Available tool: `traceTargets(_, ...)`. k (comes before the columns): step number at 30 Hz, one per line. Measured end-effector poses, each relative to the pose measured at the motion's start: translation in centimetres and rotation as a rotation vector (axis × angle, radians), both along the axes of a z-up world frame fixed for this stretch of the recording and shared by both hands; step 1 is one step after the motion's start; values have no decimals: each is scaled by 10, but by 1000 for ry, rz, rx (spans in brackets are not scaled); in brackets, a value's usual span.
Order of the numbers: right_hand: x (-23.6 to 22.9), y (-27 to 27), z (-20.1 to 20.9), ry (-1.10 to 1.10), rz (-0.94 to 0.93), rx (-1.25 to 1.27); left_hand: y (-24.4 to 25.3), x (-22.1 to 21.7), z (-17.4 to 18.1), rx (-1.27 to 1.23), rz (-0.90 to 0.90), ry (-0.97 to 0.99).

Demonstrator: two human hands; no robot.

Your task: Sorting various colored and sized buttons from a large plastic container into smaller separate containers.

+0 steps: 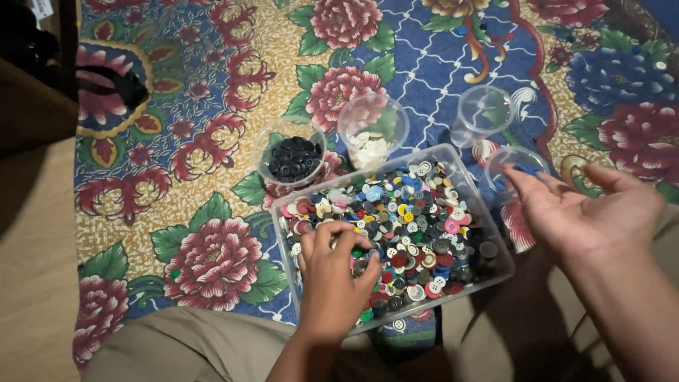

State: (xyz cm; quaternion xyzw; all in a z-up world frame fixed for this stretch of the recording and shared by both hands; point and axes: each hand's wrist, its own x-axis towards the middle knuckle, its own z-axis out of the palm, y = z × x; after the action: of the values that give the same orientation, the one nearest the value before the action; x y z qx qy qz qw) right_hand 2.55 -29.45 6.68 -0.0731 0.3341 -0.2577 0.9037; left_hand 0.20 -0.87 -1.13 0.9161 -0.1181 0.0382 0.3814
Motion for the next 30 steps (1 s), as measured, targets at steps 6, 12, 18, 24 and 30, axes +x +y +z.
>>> traceTargets(6, 5, 8, 7, 52, -5, -67, 1, -1, 0, 9, -7, -4)
traceTargets(12, -5, 20, -21, -72, 180, -89, 0, -2, 3, 7, -18, 44)
traceTargets(18, -20, 86, -15, 554, 713, -1520, -1, -2, 0, 21, -23, 43)
traceTargets(24, -43, 107, -93, 233, 1036, -2347, -2, -6, -10, 166, -117, 70)
traceTargets(30, -33, 111, -111, 449, 1153, -2328, 7, -9, -5, 273, -171, 266)
